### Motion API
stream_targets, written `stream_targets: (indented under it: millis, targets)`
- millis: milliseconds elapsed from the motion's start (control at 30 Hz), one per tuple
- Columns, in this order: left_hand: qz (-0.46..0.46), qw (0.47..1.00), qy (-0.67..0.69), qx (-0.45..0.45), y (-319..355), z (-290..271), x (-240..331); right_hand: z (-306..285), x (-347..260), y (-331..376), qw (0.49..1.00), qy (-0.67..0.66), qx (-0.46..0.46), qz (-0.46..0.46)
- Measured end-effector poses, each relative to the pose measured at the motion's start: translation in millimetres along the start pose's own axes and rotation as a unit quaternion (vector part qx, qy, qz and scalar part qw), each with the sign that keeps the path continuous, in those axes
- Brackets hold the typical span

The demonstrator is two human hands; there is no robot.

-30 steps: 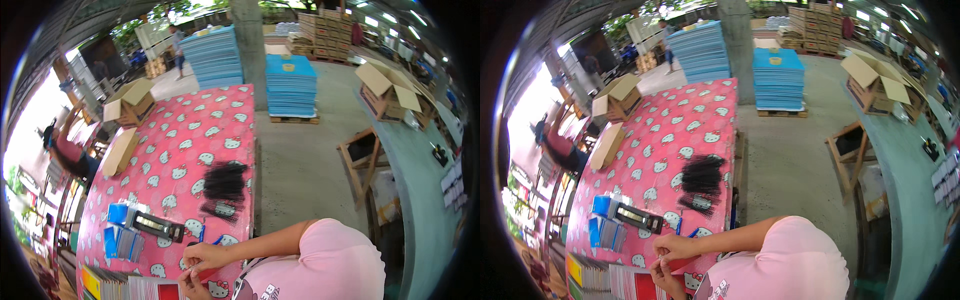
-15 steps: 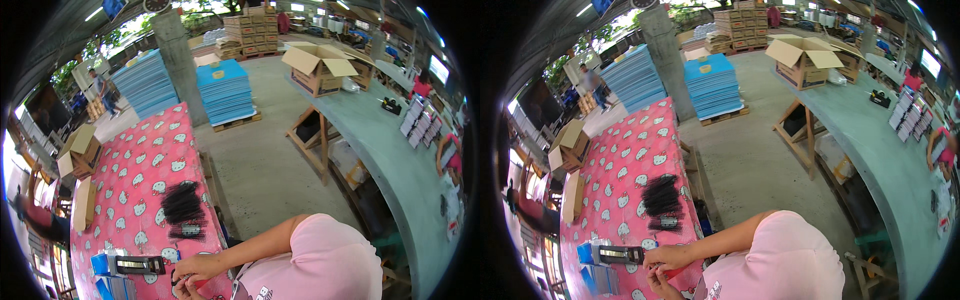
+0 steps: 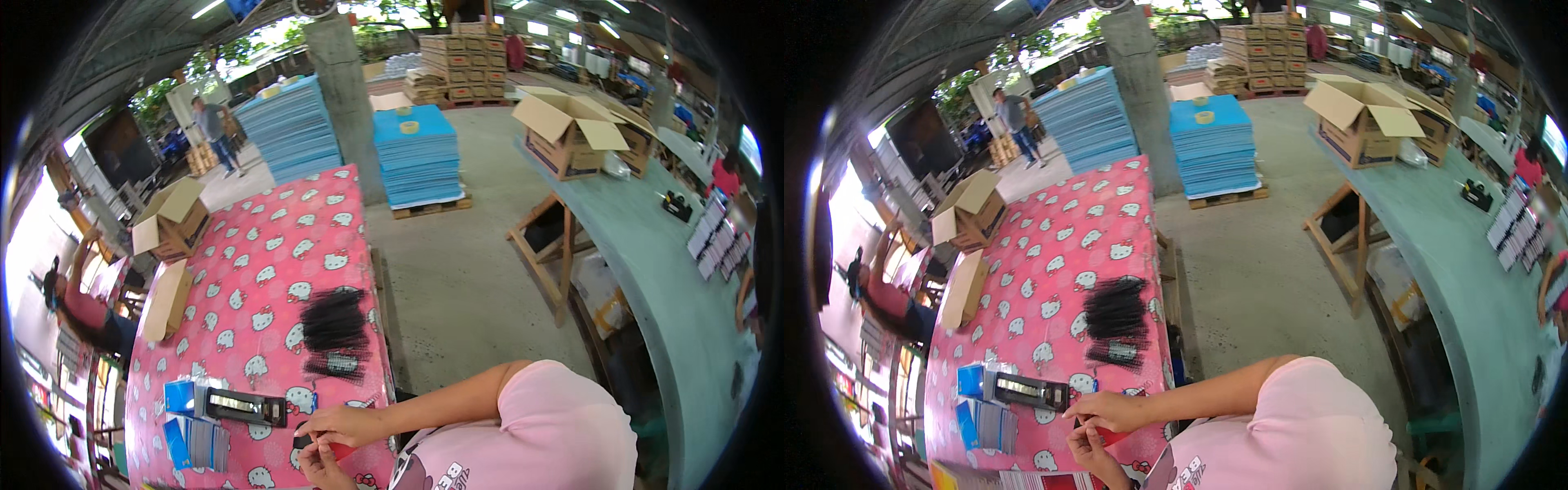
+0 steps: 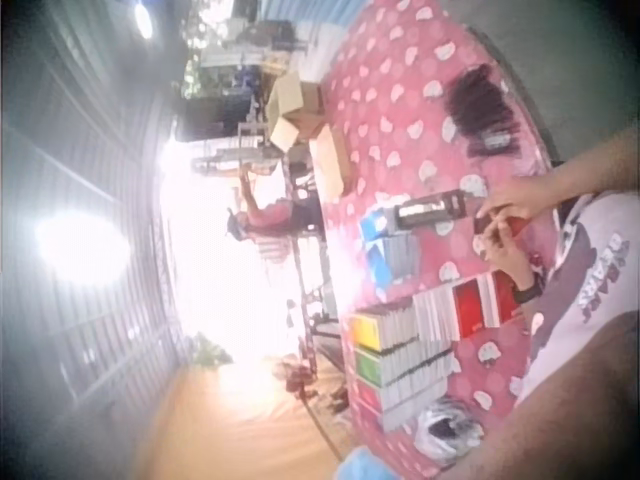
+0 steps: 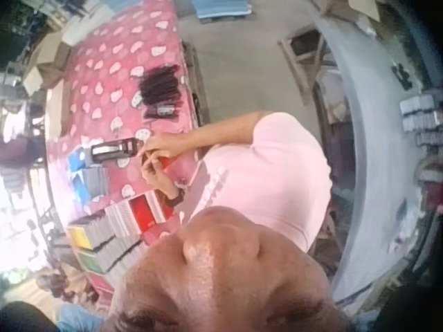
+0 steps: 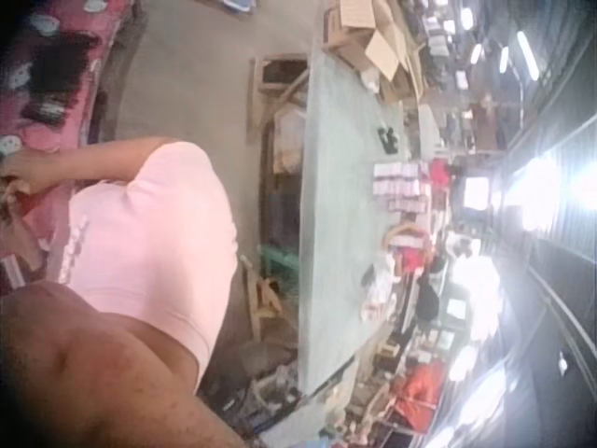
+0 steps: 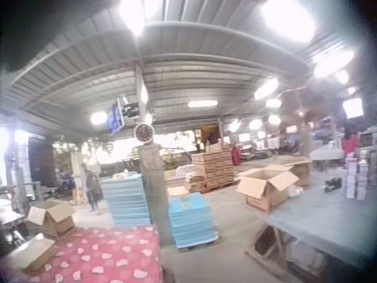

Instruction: The person organizes stacks of notebooks by hand on a table, aligns the pages, and manually threads spiral binding coils through the pre-punched holes of each notebook.

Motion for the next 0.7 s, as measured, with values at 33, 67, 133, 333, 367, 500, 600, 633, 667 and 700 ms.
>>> stream_targets:
  millis: [33, 67, 133, 333, 367, 500, 600, 633, 667, 700]
  targets:
    - [0.005, 1.0, -0.002, 0.01, -0.6, -5.1, -1.2, 2.1, -0.7, -2.1, 1.0, -0.005, -0.008, -0.007]
    - [0.004, 1.0, 0.007, 0.006, 0.4, -9.6, -5.3, -1.4, -6.1, -4.5, 0.999, -0.039, -0.031, 0.022]
    - [0.004, 1.0, 0.018, -0.001, 3.7, -16.0, -10.1, -6.7, -8.6, -7.2, 0.995, -0.069, -0.052, 0.052]
    - [0.062, 0.994, -0.084, 0.025, 9.5, 1.1, 5.6, -4.6, -9.0, -10.1, 0.984, -0.059, -0.141, 0.088]
    - [0.042, 0.995, -0.086, 0.021, 10.2, 3.8, 3.5, -7.6, -8.0, -7.2, 0.993, -0.026, -0.106, 0.044]
    - [-0.008, 0.994, -0.099, -0.055, 7.2, 28.1, 19.4, -15.2, 7.3, 11.3, 0.998, 0.061, -0.031, -0.004]
    - [-0.013, 0.994, -0.087, -0.073, 7.7, 29.5, 16.5, -24.0, 7.7, 16.6, 0.998, 0.051, -0.033, 0.025]
    - [-0.011, 0.994, -0.078, -0.076, 8.5, 31.3, 13.5, -29.0, 5.4, 17.8, 0.994, 0.015, -0.069, 0.078]
    - [-0.011, 0.994, -0.072, -0.078, 9.5, 31.7, 11.4, -33.1, 3.2, 18.7, 0.994, 0.015, -0.067, 0.081]
    - [-0.012, 0.995, -0.063, -0.081, 10.6, 31.7, 11.2, -37.6, 1.4, 20.0, 0.993, -0.035, -0.06, 0.092]
Point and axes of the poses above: each hand's wrist, its own y-axis away from the middle knuckle, its own z-axis out of the palm, x = y × z, the point moved 2 cm from there along -y, towards the middle knuckle, and after that the axes turned 14 degrees about y, right-handed, at the moved point
